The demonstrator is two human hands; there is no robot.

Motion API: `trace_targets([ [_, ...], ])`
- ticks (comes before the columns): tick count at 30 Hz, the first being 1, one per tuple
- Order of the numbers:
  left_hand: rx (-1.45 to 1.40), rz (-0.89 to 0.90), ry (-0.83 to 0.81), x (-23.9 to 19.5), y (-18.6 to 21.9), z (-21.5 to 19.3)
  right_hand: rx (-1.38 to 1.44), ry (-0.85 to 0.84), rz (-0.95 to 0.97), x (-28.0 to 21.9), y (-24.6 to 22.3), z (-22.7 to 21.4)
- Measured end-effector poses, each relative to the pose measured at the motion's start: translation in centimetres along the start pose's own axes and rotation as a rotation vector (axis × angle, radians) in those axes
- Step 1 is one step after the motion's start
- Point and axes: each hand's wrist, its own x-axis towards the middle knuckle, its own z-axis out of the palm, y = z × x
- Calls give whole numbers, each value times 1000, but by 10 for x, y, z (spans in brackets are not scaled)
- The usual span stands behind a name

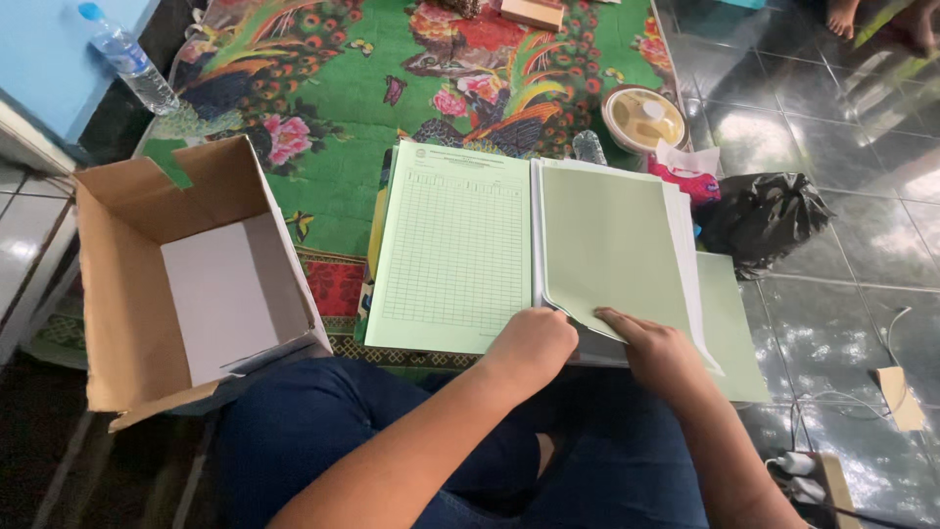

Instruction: The person sits on a mat and repeatedly folds light green sheets of paper in half, then places them into a stack. The person handles the sheets one at a time and continues folding throughout the clip.

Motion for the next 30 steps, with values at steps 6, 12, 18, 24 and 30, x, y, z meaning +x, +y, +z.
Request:
trace_targets([
  [6, 144, 77, -37, -9, 8, -9, 414, -246, 237, 7, -16, -35],
  [12, 180, 81, -19, -8, 13, -16, 498, -270, 265, 11, -7, -35],
  [18, 154, 55, -60, -9, 11, -20, 456, -269, 294, 5, 0, -23],
  [24, 156, 70, 6, -6, 8, -24, 353, -265, 267, 3, -4, -20],
  [30, 162, 157, 550, -3, 6, -3, 62, -142, 180, -25, 14, 13],
])
